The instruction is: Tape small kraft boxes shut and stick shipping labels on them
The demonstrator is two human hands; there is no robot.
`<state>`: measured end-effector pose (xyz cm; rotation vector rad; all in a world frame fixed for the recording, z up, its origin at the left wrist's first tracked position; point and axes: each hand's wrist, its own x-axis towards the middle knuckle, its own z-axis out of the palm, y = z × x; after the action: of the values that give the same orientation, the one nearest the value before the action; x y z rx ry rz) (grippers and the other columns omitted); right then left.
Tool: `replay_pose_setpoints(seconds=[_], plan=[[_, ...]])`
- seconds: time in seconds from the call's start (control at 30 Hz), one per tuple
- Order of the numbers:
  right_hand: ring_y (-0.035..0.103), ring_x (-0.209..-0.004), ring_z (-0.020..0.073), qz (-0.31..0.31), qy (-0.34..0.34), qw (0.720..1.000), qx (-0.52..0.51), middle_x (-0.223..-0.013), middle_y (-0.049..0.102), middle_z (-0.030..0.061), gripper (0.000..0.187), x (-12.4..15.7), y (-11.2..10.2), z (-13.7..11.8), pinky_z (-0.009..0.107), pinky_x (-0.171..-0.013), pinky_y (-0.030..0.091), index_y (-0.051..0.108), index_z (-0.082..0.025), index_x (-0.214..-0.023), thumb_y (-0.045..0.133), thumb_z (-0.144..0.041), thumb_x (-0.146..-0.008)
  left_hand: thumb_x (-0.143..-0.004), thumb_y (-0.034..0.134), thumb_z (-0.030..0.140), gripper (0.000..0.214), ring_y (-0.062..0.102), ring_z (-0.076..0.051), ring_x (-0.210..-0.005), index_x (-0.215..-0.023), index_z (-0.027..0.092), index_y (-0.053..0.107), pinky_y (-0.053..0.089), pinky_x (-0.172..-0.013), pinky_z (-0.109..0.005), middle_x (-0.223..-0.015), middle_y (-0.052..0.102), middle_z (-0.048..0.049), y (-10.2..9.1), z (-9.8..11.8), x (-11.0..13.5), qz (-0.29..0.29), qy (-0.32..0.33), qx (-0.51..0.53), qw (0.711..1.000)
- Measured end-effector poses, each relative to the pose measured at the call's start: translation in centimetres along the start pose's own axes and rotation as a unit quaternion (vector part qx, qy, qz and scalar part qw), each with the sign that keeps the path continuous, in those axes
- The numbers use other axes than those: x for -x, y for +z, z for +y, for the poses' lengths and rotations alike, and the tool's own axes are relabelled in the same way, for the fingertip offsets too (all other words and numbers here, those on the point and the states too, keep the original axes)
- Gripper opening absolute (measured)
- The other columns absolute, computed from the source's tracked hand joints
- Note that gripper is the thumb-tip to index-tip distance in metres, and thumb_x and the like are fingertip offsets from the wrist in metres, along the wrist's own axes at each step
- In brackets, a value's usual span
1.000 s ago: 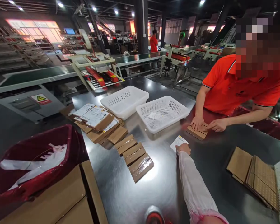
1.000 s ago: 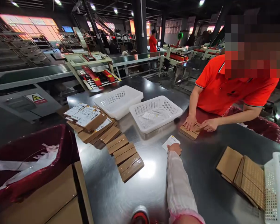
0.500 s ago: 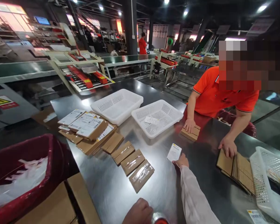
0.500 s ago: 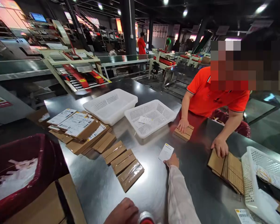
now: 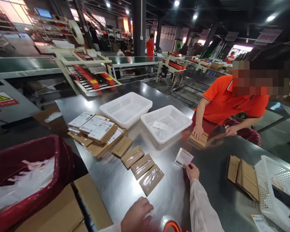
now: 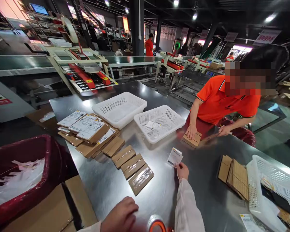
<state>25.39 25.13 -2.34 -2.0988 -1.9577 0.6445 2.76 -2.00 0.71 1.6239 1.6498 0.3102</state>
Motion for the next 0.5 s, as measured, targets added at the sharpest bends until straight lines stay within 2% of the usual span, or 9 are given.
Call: replay_pose_setpoints(seconds=[0.07,0.13,0.2,0.23,0.27,0.33,0.37,0.43,0.5], plan=[[0.062,-0.101,0.0286,0.026,-0.057,0.997,-0.050,-0.100,0.072,0.0108,0.024,3.3,-2.0,-0.8,0.037,-0.086,0.048,0.068,-0.020,-0.082,0.054,-0.039,-0.079,-0.084,0.053,0.022,0.026,0.062,-0.022,-0.100,-0.104,0.024,0.070,0.051,-0.091,-0.032,-0.105,0.070,-0.0062,-2.2,0.7,0.8,0.115,0.052,0.033,0.991],[0.062,-0.093,0.0286,-0.004,-0.119,0.980,-0.160,-0.094,0.072,0.0108,0.029,7.6,-3.7,-2.3,0.039,-0.082,0.049,0.067,-0.019,-0.085,0.060,-0.046,-0.076,-0.087,0.054,0.028,0.031,0.061,-0.025,-0.107,-0.116,0.022,0.065,0.049,-0.097,-0.038,-0.112,0.068,-0.0094,-4.8,1.8,1.7,0.238,0.183,0.032,0.953],[0.062,-0.072,0.0232,-0.125,-0.129,0.935,-0.305,-0.079,0.070,0.0071,0.045,12.4,-5.0,-4.6,0.036,-0.069,0.049,0.063,-0.018,-0.103,0.065,-0.053,-0.075,-0.086,0.059,0.039,0.050,0.054,-0.030,-0.122,-0.132,0.022,0.053,0.041,-0.107,-0.047,-0.125,0.064,-0.0130,-7.5,3.2,2.4,0.302,0.330,0.009,0.894],[0.060,-0.064,0.0202,-0.193,-0.109,0.904,-0.365,-0.074,0.069,0.0042,0.056,14.6,-5.4,-6.0,0.034,-0.063,0.048,0.056,-0.019,-0.116,0.068,-0.054,-0.074,-0.082,0.064,0.046,0.064,0.050,-0.033,-0.129,-0.139,0.021,0.047,0.036,-0.111,-0.050,-0.131,0.060,-0.0152,-8.6,3.9,2.5,0.304,0.376,0.005,0.876],[0.059,-0.060,0.0183,-0.244,-0.086,0.872,-0.415,-0.072,0.069,0.0020,0.066,16.7,-5.6,-7.3,0.032,-0.060,0.047,0.048,-0.021,-0.125,0.071,-0.053,-0.073,-0.077,0.068,0.054,0.078,0.046,-0.035,-0.132,-0.142,0.020,0.043,0.033,-0.112,-0.053,-0.134,0.058,-0.0171,-9.5,4.4,2.5,0.292,0.391,0.013,0.873],[0.058,-0.057,0.0164,-0.294,-0.046,0.822,-0.486,-0.071,0.068,-0.0005,0.078,19.7,-5.9,-9.8,0.029,-0.058,0.045,0.037,-0.024,-0.133,0.075,-0.052,-0.071,-0.068,0.073,0.061,0.088,0.050,-0.037,-0.128,-0.139,0.016,0.047,0.031,-0.113,-0.055,-0.129,0.062,-0.0184,-10.4,5.0,2.3,0.255,0.334,0.075,0.905],[0.057,-0.057,0.0159,-0.299,-0.035,0.810,-0.503,-0.069,0.066,-0.0015,0.076,20.7,-6.0,-10.8,0.029,-0.058,0.045,0.039,-0.024,-0.132,0.075,-0.053,-0.072,-0.069,0.072,0.061,0.080,0.056,-0.036,-0.121,-0.132,0.015,0.055,0.035,-0.110,-0.054,-0.120,0.067,-0.0173,-10.6,5.0,2.1,0.231,0.272,0.128,0.925],[0.056,-0.058,0.0154,-0.279,-0.035,0.818,-0.502,-0.065,0.062,-0.0025,0.065,21.7,-6.0,-12.1,0.029,-0.059,0.045,0.050,-0.024,-0.125,0.069,-0.060,-0.075,-0.074,0.068,0.057,0.056,0.066,-0.029,-0.100,-0.109,0.014,0.069,0.048,-0.097,-0.045,-0.099,0.073,-0.0128,-10.3,4.3,1.8,0.180,0.139,0.260,0.938],[0.058,-0.066,0.0167,-0.237,-0.069,0.852,-0.461,-0.070,0.063,0.0001,0.056,21.9,-6.0,-12.7,0.030,-0.064,0.048,0.062,-0.024,-0.114,0.063,-0.065,-0.076,-0.075,0.067,0.056,0.046,0.067,-0.023,-0.080,-0.089,0.013,0.072,0.054,-0.078,-0.035,-0.084,0.073,-0.0096,-9.7,3.3,1.6,0.141,0.041,0.378,0.914]])
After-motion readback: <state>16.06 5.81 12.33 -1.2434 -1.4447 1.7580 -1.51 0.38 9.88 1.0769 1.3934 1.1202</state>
